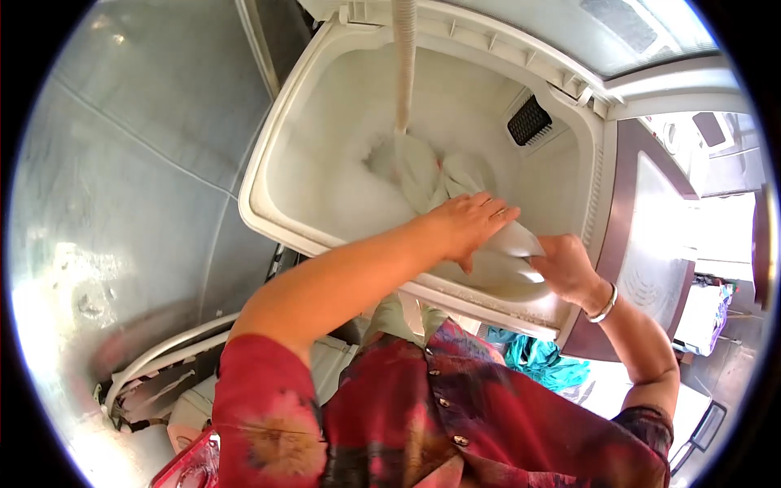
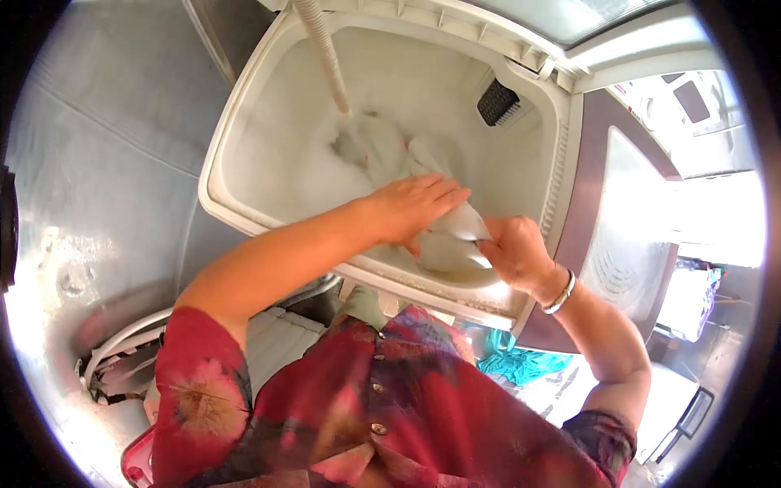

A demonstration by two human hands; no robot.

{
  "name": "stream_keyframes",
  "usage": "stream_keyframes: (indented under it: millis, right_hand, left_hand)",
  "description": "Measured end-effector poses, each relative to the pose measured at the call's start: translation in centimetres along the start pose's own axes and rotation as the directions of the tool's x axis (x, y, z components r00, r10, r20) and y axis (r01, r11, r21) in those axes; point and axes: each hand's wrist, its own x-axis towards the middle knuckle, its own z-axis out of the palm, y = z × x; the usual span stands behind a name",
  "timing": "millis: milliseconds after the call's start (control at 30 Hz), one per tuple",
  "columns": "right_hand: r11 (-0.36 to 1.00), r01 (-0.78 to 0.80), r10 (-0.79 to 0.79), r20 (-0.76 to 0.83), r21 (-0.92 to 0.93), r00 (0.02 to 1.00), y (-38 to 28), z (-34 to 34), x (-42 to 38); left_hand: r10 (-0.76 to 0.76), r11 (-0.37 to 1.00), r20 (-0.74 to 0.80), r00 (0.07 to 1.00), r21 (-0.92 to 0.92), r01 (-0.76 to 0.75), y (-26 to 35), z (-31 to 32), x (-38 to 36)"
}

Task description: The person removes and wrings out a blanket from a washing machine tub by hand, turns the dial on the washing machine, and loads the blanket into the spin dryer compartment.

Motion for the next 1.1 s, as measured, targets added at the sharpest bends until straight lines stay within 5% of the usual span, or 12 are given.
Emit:
stream_keyframes:
  millis: [100, 167, 267, 433, 500, 700, 733, 800, 867, 933, 1067, 1100]
  right_hand:
    - [0.997, 0.078, -0.08, -0.12, -0.016, 0.99, -0.6, 0.3, -1.0]
    - [0.998, 0.064, -0.067, -0.187, -0.022, 0.98, -0.4, 0.3, -1.7]
    - [0.999, 0.021, -0.011, -0.296, 0.03, 0.955, -0.7, 0.5, -2.5]
    - [0.962, 0.091, 0.038, -0.457, 0.257, 0.889, -3.9, -0.8, -2.5]
    - [0.913, 0.254, -0.044, -0.542, 0.32, 0.839, -6.4, -2.0, -2.0]
    - [0.885, 0.449, -0.313, -0.555, 0.124, 0.771, -15.8, -5.7, -0.5]
    - [0.869, 0.495, -0.421, -0.525, 0.001, 0.74, -17.4, -6.0, -0.1]
    - [0.787, 0.606, -0.462, -0.541, 0.116, 0.703, -20.8, -5.5, 1.1]
    - [0.728, 0.671, -0.649, -0.459, -0.142, 0.607, -24.3, -5.8, 1.8]
    - [0.682, 0.727, -0.69, -0.397, -0.076, 0.606, -28.1, -4.6, 3.3]
    - [0.494, 0.846, -0.853, -0.3, -0.199, 0.428, -35.5, 1.7, 9.2]
    - [0.541, 0.821, -0.837, -0.218, -0.184, 0.502, -37.5, 3.9, 10.8]
  left_hand:
    - [0.094, 0.99, -0.025, 0.995, -0.099, -0.096, -1.8, 3.3, 2.8]
    - [0.082, 0.824, 0.291, 0.953, -0.558, 0.1, -0.7, 3.2, 4.1]
    - [-0.17, 0.801, 0.36, 0.917, -0.491, 0.342, 1.0, 3.6, 4.1]
    - [-0.256, 0.76, 0.225, 0.94, -0.554, 0.34, 2.4, -0.9, 3.8]
    - [-0.257, 0.783, 0.13, 0.958, -0.553, 0.285, 2.7, -3.5, 3.3]
    - [-0.347, 0.616, -0.182, 0.92, -0.784, 0.078, 3.3, -11.1, 0.3]
    - [-0.404, 0.568, -0.219, 0.888, -0.821, 0.056, 3.5, -12.7, -0.5]
    - [-0.453, 0.522, -0.25, 0.856, -0.853, 0.027, 4.3, -16.0, -2.6]
    - [-0.545, 0.493, -0.459, 0.702, -0.852, -0.174, 4.6, -18.7, -5.0]
    - [-0.683, 0.345, -0.151, 0.714, -0.929, 0.133, 3.2, -20.3, -9.4]
    - [-0.837, 0.377, -0.382, 0.391, -0.922, -0.094, -0.6, -20.8, -18.0]
    - [-0.86, 0.386, -0.405, 0.311, -0.914, -0.124, -1.6, -20.6, -20.0]
